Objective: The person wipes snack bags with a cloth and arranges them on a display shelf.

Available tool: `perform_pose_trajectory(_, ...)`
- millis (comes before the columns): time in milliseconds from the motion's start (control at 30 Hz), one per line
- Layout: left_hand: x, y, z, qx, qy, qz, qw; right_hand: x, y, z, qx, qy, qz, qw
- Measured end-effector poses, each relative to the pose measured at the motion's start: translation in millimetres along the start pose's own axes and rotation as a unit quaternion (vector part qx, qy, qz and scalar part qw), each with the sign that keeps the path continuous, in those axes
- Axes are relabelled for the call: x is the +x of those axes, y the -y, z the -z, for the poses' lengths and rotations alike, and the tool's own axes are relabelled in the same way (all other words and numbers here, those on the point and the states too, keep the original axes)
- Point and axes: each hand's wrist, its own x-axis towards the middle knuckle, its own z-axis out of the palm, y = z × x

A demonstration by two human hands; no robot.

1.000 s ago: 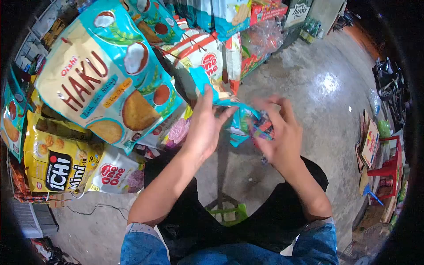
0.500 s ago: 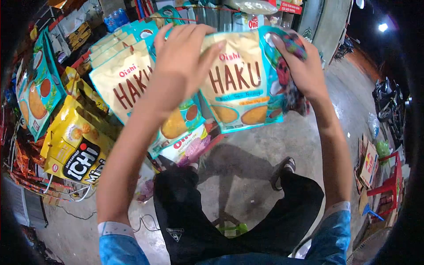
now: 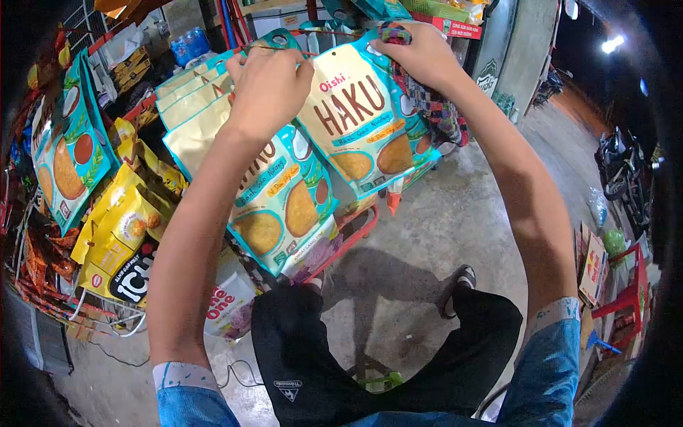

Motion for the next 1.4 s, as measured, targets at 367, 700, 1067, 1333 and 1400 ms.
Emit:
perform_pose_trajectory(367,1,2,-10,0.029,-0.069,-0.015,0.997,10,-1,-3,-0.027,0.032,-0.030,0.999)
perform_pose_trajectory(700,-59,-59,-4,-0.052,-0.180,-0.041,0.981,25,0,-31,-0.054,0.049,-0.046,0.996)
perform_pose_trajectory(1067,-168,-101,-72,-0.296,-0.036,0.081,0.951,82,32,-79,-0.249,0.078,-0.124,0.957)
perform_pose_trajectory(1333,-169,-100,-75,-0.417,0.021,0.140,0.898,142,15,-123,-0.176,-0.009,-0.096,0.980)
perform_pose_trajectory(1400,-170,-104,-74,-0.439,0.032,0.134,0.888,155,13,-132,-0.170,-0.009,-0.107,0.980)
